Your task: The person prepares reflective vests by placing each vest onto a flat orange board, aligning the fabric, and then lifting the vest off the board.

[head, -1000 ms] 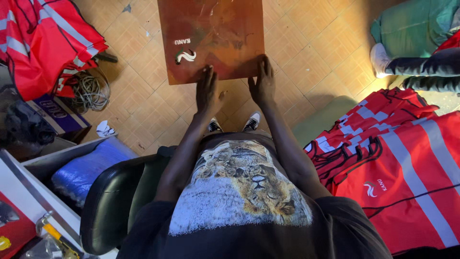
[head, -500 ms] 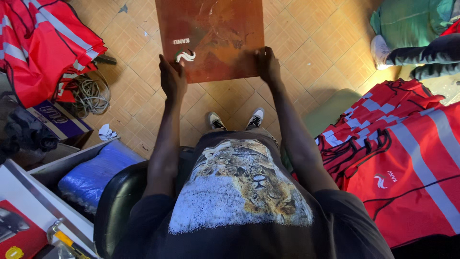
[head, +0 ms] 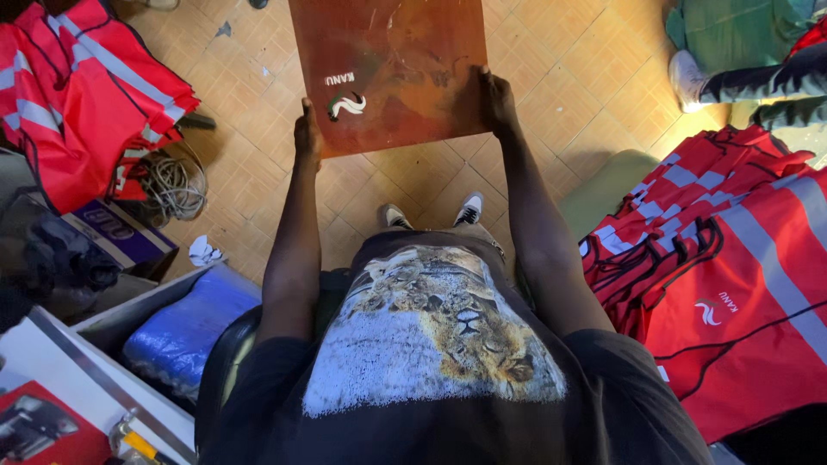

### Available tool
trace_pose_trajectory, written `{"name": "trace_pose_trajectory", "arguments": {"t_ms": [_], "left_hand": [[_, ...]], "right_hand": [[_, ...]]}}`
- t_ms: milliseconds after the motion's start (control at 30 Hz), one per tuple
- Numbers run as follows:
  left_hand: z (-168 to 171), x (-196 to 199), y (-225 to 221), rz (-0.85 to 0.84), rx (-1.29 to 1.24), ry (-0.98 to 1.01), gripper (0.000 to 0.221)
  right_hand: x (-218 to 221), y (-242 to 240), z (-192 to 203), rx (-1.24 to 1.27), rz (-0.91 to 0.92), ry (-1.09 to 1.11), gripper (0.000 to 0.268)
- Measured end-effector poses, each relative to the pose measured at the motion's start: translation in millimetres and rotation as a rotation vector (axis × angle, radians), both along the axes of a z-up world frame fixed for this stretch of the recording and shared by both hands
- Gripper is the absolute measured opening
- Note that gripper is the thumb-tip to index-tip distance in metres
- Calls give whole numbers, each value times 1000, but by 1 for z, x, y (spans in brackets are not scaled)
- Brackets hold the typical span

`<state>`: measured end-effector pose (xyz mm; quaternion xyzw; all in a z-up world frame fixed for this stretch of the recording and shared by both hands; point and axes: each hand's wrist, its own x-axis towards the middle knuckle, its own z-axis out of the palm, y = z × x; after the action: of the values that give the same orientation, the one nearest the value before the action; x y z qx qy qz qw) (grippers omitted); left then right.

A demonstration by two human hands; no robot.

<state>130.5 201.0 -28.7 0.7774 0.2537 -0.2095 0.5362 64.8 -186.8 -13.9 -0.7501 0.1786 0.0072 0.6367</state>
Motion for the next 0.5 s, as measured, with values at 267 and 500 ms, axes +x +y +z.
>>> {"name": "trace_pose_trajectory", "arguments": {"t_ms": [267,500], "left_hand": [[-18,-11,-9,-16,-96,-289,72],[-43,-32,-20,-167,372,-543,39]], "right_hand": [[-28,6,30,-67,-53,69,64],[-55,-2,-7,-170,-142,143,59]]}}
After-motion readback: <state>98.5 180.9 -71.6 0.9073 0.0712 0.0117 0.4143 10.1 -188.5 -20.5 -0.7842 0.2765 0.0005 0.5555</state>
